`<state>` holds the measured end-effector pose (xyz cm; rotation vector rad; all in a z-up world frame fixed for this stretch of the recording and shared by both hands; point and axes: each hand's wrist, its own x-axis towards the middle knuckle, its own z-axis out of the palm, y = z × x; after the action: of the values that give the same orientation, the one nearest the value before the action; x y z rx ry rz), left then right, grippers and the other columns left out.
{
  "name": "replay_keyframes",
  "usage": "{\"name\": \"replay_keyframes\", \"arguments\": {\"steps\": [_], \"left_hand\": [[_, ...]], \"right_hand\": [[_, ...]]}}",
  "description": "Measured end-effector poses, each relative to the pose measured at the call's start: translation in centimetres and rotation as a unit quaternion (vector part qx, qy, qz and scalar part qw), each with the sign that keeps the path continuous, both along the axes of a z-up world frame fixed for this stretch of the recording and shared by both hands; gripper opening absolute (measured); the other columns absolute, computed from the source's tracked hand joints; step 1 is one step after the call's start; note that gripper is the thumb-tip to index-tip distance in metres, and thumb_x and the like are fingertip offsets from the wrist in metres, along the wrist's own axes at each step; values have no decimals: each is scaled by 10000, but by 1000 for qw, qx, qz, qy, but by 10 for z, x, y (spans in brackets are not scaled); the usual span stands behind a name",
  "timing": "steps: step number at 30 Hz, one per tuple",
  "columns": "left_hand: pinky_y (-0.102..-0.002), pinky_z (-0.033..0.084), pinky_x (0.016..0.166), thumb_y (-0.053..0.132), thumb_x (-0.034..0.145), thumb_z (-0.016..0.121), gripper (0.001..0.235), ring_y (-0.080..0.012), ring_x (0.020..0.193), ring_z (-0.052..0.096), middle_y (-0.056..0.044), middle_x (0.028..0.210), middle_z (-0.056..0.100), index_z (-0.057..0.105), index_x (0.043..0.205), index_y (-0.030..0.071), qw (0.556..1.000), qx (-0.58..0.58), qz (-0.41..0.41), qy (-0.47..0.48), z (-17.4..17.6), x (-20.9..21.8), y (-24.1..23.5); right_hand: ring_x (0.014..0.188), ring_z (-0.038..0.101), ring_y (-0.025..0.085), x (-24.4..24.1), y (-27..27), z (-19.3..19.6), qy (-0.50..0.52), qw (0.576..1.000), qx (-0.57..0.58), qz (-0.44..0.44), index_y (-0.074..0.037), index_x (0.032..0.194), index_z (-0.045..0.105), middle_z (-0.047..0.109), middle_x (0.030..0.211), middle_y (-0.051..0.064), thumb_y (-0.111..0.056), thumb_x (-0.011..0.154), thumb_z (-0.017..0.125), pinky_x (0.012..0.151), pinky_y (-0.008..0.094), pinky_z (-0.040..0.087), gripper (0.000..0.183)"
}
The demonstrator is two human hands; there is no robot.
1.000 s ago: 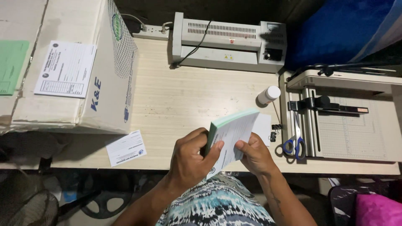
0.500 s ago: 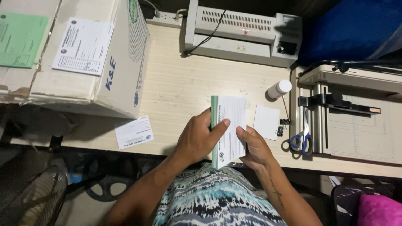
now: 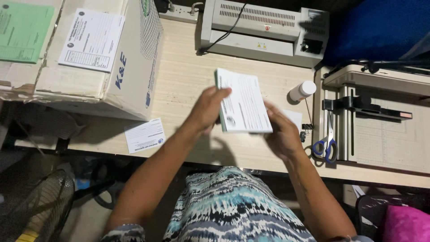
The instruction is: Inspecting and sorting a stack of green printed leaflets and white cards on a work table.
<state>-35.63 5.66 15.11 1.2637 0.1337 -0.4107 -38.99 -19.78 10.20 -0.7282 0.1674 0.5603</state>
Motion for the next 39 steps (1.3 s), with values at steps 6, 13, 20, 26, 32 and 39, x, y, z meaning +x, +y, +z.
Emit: {"name": "replay_keyframes", "arguments": {"steps": [6, 13, 20, 26, 32, 39], "left_hand": [[-334, 614, 672, 239, 975, 564, 395, -212, 804, 731, -191, 1000, 728, 597, 1151, -114, 991, -126, 24, 25, 13, 16, 0], [-353, 618, 747, 200, 960, 613, 393, -227, 852, 732, -190, 1052, 710, 609, 1197, -112, 975, -203, 34, 84, 9, 17, -13], [-367, 610, 736, 246, 1076, 594, 434, -266, 909, 729, -221, 1083, 705, 568, 1261, -146, 909, -414, -37, 38, 5, 22, -10], [-334, 528, 828, 510, 1061, 446, 690, -237, 1016, 620, -207, 1173, 633, 444, 1542, 16, 996, -12, 88, 3, -21, 26, 22], [-390, 491, 1116, 316, 981, 674, 562, -246, 1261, 575, -180, 1339, 585, 500, 1456, 72, 856, 263, 47, -443, 41, 12, 14], [-292, 587, 850, 155, 971, 744, 234, -163, 1004, 703, -84, 1077, 706, 733, 1170, 33, 910, 177, 15, -374, 52, 19, -4]], "right_hand": [[1440, 417, 334, 25, 21, 84, -589, 629, -492, -120, -100, 1572, 242, 380, 1554, 209, -229, 874, 803, 1202, 464, 388, 904], [1407, 574, 264, 55, 2, 84, -704, 509, -492, -64, -233, 1399, 551, 650, 1417, 68, -199, 932, 785, 1301, 526, 364, 523], [1220, 709, 251, 65, 17, 108, -696, 541, -472, -29, -91, 1159, 743, 747, 1227, 81, -170, 948, 696, 1121, 481, 547, 229], [1161, 742, 258, 83, 4, 98, -659, 602, -448, -48, -83, 1158, 731, 754, 1188, 81, -99, 933, 756, 1041, 425, 607, 226], [1058, 780, 214, 91, -2, 93, -563, 702, -433, 45, -58, 1166, 742, 775, 1165, 102, -63, 938, 718, 878, 335, 658, 230], [612, 677, 78, 96, -11, 85, -435, 780, -431, 127, -15, 1115, 748, 794, 836, 75, -70, 834, 758, 513, 234, 498, 287]]}}
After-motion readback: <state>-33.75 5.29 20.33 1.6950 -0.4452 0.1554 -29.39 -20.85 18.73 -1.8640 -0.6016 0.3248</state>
